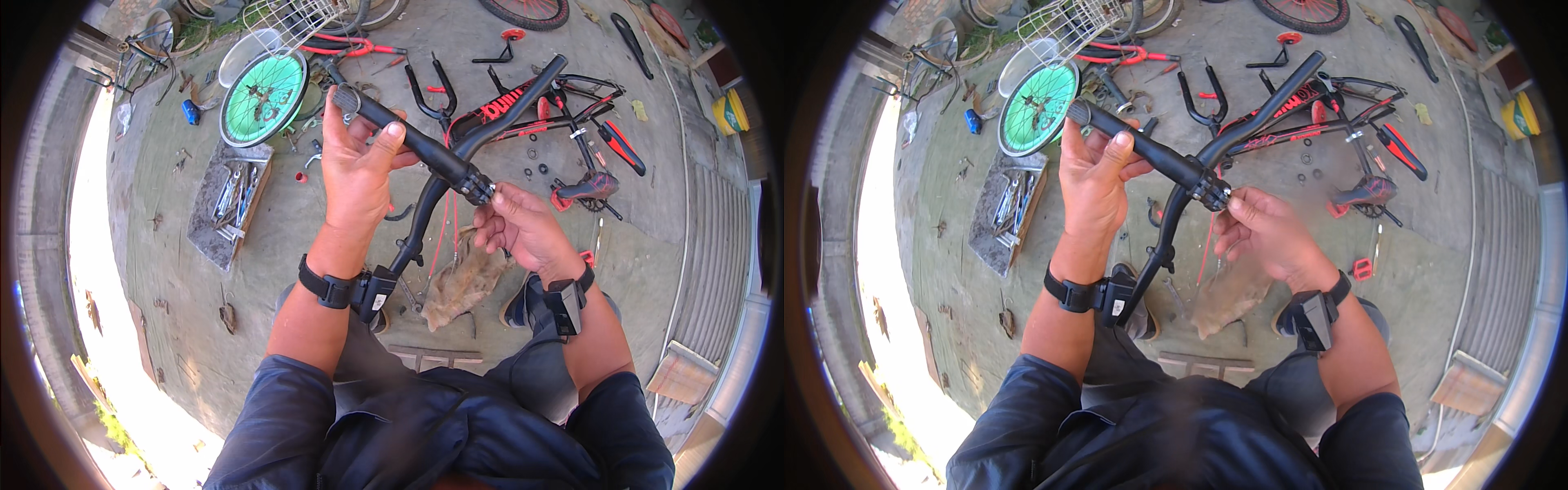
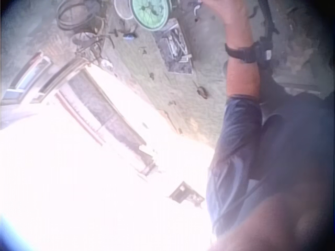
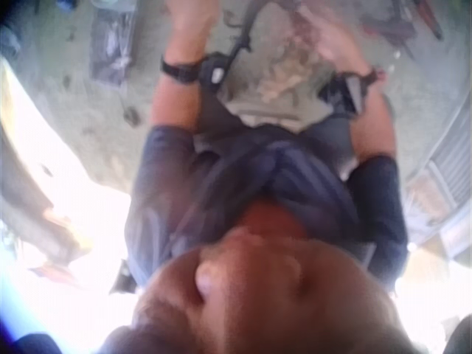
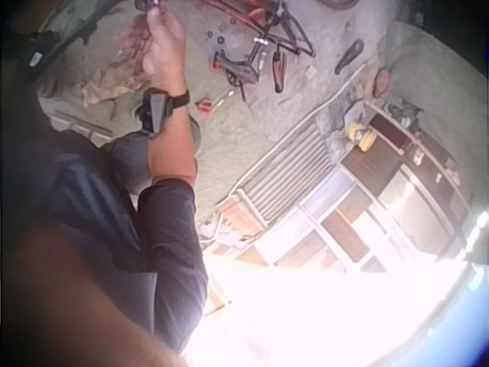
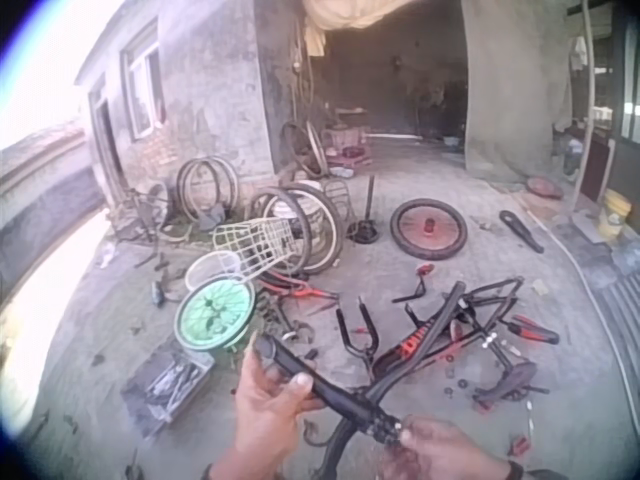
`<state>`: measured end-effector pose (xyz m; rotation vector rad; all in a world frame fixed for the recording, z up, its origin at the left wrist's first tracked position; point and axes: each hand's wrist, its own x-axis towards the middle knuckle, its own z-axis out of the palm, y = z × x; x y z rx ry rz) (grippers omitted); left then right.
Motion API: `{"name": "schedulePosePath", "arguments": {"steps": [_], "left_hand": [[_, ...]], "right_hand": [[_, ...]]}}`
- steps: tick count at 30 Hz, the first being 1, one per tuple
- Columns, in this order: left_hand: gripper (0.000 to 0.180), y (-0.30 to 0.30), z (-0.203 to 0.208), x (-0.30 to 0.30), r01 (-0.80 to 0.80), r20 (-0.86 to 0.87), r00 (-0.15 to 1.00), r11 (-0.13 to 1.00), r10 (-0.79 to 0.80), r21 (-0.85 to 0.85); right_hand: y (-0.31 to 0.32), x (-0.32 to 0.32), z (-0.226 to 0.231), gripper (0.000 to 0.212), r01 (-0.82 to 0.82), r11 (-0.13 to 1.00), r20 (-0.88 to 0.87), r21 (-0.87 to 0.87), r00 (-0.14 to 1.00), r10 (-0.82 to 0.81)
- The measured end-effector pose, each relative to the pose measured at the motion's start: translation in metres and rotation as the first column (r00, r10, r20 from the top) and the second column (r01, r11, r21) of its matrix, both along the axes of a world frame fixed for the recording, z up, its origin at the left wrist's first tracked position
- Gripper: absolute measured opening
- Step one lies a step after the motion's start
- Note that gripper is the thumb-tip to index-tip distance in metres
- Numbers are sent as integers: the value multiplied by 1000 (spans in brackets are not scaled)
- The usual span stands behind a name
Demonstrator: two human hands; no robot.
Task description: The person disassembles a bicycle handlebar by removing the stem cap, stem bolt, and shifter. They then reassemble the components, reinstalling the shifter and stem bolt onto the handlebar.
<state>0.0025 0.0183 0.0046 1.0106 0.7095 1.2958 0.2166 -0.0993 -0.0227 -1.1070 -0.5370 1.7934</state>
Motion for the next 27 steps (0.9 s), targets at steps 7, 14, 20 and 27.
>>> {"name": "schedulePosePath", "arguments": {"steps": [7, 14, 20, 27], "left_hand": [[50, 0, 0, 0, 5, -15, 1000, 1000, -5, -3], [45, 0, 1, -1, -2, -28, 1000, 1000, 2, 0], [41, 1, -1, -4, 25, -51, 998, 1000, -25, 5], [47, 3, -4, -7, 37, -54, 998, 999, -36, 15]], "right_hand": [[3, -3, -5, 31, 22, 1000, -62, -6, 998, -23], [4, 7, -5, 29, -125, 991, -144, -50, 983, 117], [1, -3, -7, 33, 46, 997, -117, 56, 992, -40], [2, 5, -1, 30, -130, 991, -162, -12, 979, 126]]}}
